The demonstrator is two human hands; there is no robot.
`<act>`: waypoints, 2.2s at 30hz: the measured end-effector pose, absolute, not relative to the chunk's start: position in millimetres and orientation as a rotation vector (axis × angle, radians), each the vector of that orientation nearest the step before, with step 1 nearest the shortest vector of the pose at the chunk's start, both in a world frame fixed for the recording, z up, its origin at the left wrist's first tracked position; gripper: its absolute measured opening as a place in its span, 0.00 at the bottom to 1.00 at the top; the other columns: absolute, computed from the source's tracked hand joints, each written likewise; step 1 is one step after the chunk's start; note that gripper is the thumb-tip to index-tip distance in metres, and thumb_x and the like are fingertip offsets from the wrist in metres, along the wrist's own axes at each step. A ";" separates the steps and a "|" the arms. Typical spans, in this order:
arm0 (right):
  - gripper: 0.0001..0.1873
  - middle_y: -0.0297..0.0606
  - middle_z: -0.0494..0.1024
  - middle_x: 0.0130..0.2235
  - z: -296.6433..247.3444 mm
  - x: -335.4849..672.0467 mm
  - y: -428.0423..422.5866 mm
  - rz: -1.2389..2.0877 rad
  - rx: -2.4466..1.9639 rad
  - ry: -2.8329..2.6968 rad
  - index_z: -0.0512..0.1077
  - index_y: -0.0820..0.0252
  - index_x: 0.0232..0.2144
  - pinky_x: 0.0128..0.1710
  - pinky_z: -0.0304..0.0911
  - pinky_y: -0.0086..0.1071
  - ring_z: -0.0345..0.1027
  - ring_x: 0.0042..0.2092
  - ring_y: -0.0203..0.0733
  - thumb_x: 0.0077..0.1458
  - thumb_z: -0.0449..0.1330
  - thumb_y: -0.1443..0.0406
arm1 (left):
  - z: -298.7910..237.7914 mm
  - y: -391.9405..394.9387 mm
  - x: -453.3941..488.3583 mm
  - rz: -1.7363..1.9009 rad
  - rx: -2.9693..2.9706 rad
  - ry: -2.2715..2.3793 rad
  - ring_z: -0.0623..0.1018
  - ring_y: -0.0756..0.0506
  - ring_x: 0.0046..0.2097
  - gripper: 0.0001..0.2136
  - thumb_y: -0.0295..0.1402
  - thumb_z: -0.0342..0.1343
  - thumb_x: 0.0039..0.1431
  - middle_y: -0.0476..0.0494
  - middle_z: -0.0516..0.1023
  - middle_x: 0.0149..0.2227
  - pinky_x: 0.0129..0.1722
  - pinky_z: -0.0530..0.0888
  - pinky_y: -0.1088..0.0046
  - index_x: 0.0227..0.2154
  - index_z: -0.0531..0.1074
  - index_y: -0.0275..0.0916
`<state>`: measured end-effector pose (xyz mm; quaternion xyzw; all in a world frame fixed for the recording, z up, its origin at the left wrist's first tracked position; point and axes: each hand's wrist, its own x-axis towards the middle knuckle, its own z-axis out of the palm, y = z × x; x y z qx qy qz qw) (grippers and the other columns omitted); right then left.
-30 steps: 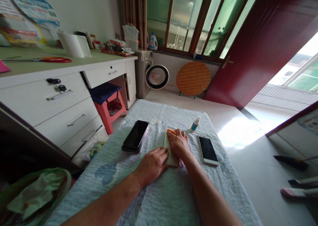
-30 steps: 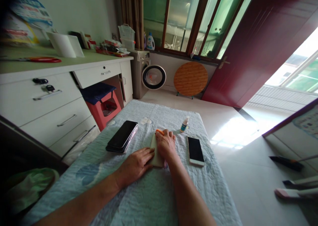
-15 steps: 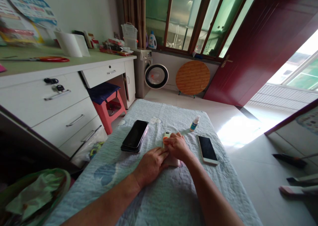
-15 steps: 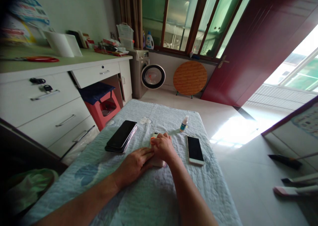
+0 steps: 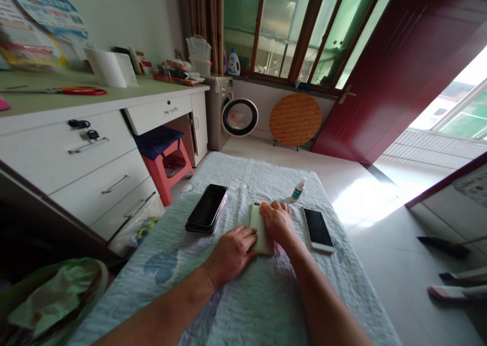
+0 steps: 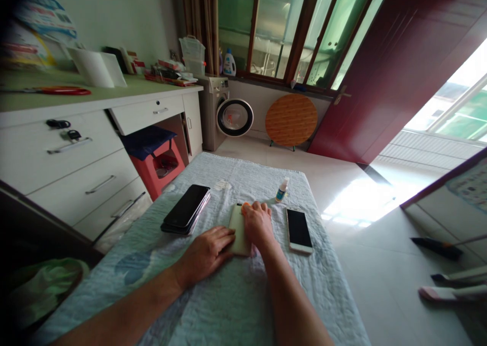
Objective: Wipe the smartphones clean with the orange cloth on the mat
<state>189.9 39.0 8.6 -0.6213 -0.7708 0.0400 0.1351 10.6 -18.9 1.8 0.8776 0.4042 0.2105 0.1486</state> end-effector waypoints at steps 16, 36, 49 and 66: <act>0.14 0.37 0.71 0.40 9.8 179.3 32.6 0.238 -1.661 -2.369 0.75 0.46 0.45 0.43 0.47 0.34 0.57 0.45 0.43 0.64 0.51 0.64 | -0.1 -18.4 10.8 0.662 2.456 1.126 0.73 0.40 0.52 0.13 0.34 0.58 0.63 0.43 0.75 0.51 0.54 0.70 0.61 0.49 0.72 0.40; 0.11 0.38 0.71 0.38 11.2 190.4 36.6 0.075 -1.894 -2.198 0.73 0.52 0.36 0.40 0.45 0.36 0.57 0.42 0.44 0.63 0.51 0.64 | -4.5 -16.7 8.8 0.664 2.474 1.145 0.73 0.39 0.53 0.14 0.32 0.61 0.58 0.41 0.76 0.52 0.55 0.70 0.59 0.47 0.73 0.39; 0.12 0.36 0.72 0.37 12.0 190.7 32.2 0.157 -1.716 -2.248 0.75 0.53 0.34 0.43 0.47 0.33 0.59 0.42 0.41 0.64 0.52 0.63 | -6.6 -16.6 8.6 0.685 2.468 1.137 0.73 0.39 0.52 0.13 0.32 0.61 0.59 0.42 0.76 0.51 0.55 0.71 0.60 0.47 0.73 0.40; 0.14 0.34 0.72 0.35 6.8 187.7 32.8 0.369 -1.497 -2.272 0.79 0.51 0.33 0.46 0.47 0.33 0.59 0.42 0.39 0.56 0.55 0.70 | -4.0 -16.3 10.1 0.704 2.424 1.101 0.73 0.39 0.52 0.14 0.32 0.60 0.60 0.44 0.76 0.50 0.55 0.70 0.61 0.49 0.72 0.41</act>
